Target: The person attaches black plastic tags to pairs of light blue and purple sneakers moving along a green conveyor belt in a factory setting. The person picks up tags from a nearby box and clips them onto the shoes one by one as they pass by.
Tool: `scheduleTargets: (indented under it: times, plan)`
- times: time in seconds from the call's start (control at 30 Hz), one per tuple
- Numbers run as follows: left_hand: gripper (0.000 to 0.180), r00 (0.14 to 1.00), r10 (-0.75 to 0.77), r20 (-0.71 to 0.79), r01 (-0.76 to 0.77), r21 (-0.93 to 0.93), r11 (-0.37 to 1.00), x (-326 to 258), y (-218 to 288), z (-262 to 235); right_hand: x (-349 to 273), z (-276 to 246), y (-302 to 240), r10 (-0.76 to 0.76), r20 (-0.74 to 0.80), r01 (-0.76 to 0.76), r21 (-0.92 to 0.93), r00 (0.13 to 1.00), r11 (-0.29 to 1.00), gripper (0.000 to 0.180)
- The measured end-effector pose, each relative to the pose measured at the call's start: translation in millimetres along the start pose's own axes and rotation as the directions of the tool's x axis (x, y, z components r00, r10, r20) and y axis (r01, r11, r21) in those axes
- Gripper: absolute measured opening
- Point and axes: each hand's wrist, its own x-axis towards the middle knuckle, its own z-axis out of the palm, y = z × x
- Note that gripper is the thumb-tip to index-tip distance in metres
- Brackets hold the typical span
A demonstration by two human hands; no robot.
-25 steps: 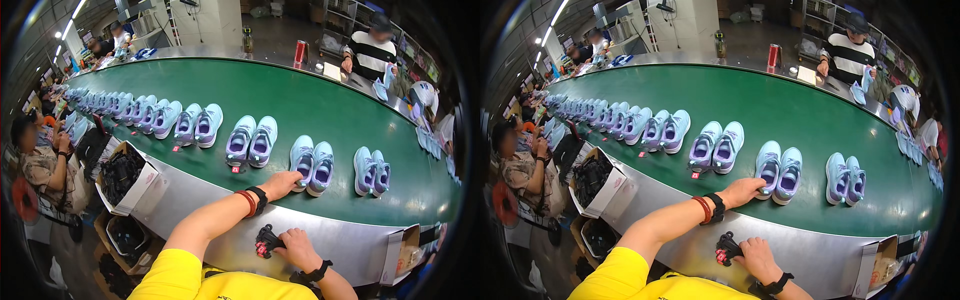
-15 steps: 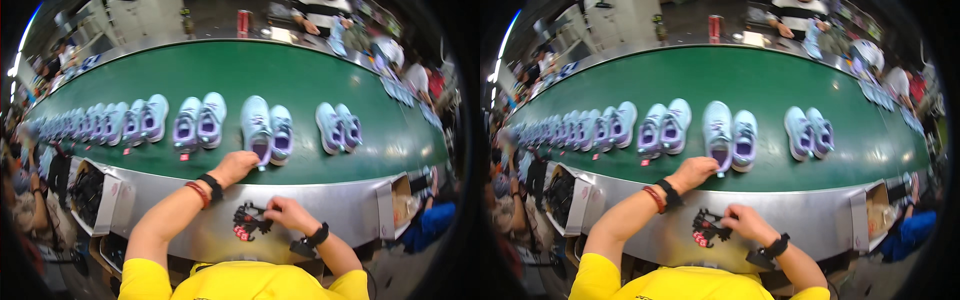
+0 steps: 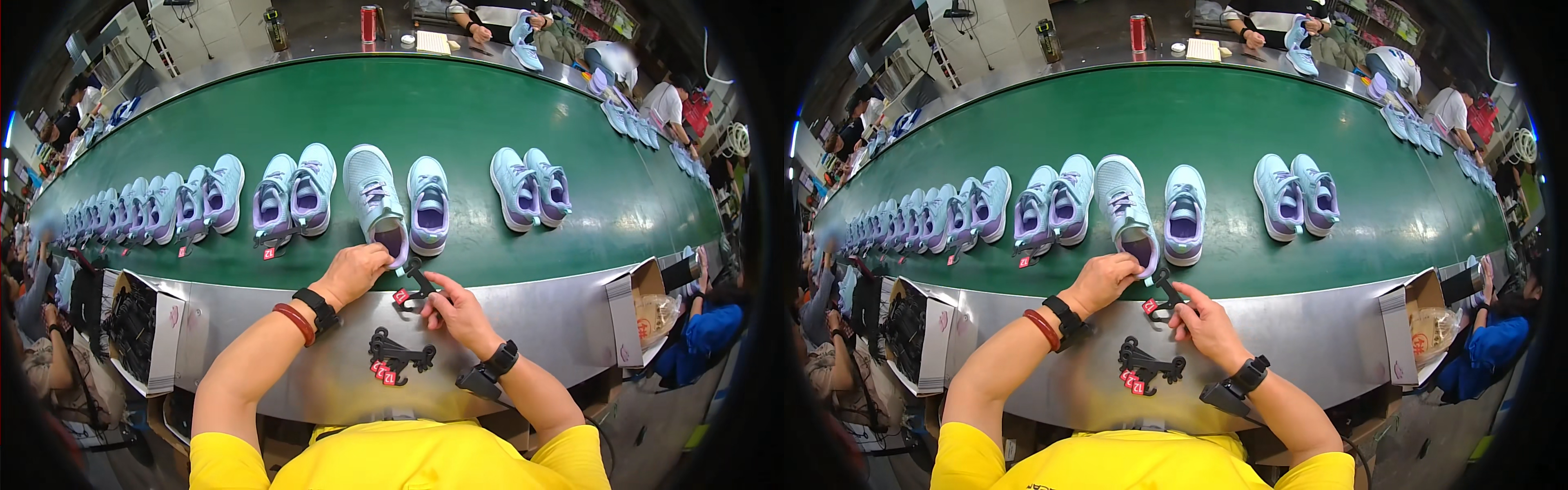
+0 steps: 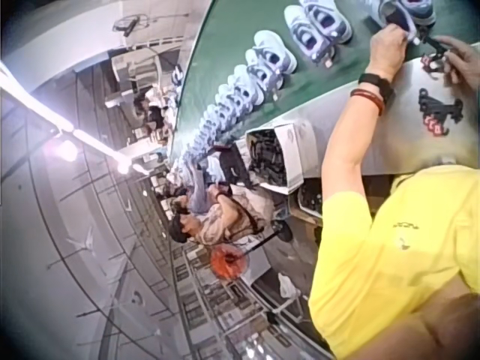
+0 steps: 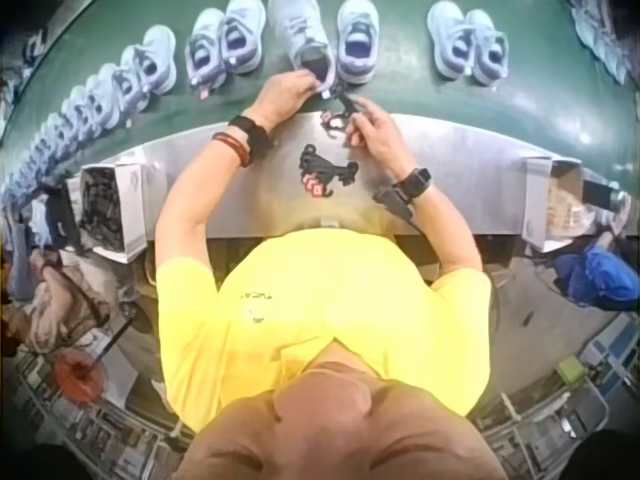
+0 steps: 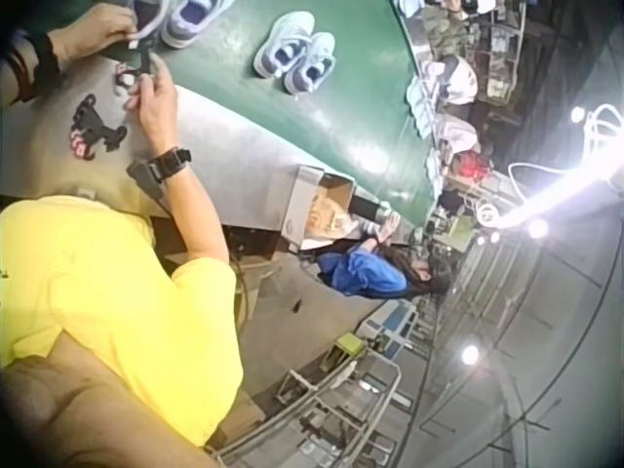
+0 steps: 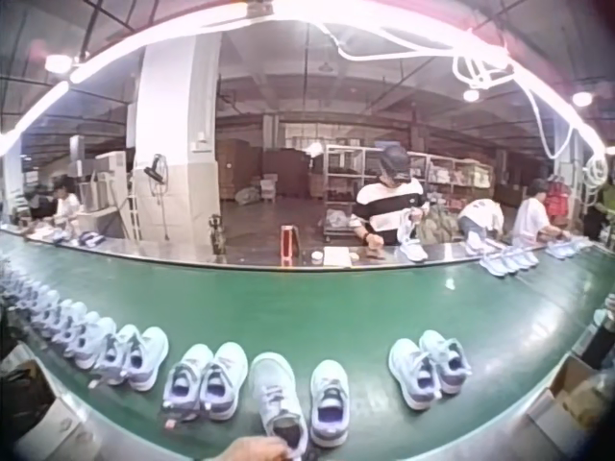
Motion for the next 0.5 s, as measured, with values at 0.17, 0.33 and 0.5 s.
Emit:
scheduleTargets:
  times: [0.17, 0.33, 0.5]
  plan:
    - [0.009, 0.998, -0.054, 0.033, 0.052, 0.046, 0.998, 1, 3, 0, 2, 1, -5, 0.093, 0.094, -0.091, -0.027, 0.991, 0.996, 0.044]
    - [0.012, 0.997, -0.077, -0.004, 0.077, 0.132, 0.988, -5, 1, 1, 13, -9, -19, 0.174, 0.163, -0.144, -0.179, 0.971, 0.973, 0.043]
    - [0.011, 0.965, -0.259, -0.049, 0.262, 0.057, 0.963, 16, -3, 2, 18, 11, -37, 0.098, 0.123, -0.076, -0.175, 0.987, 0.982, 0.045]
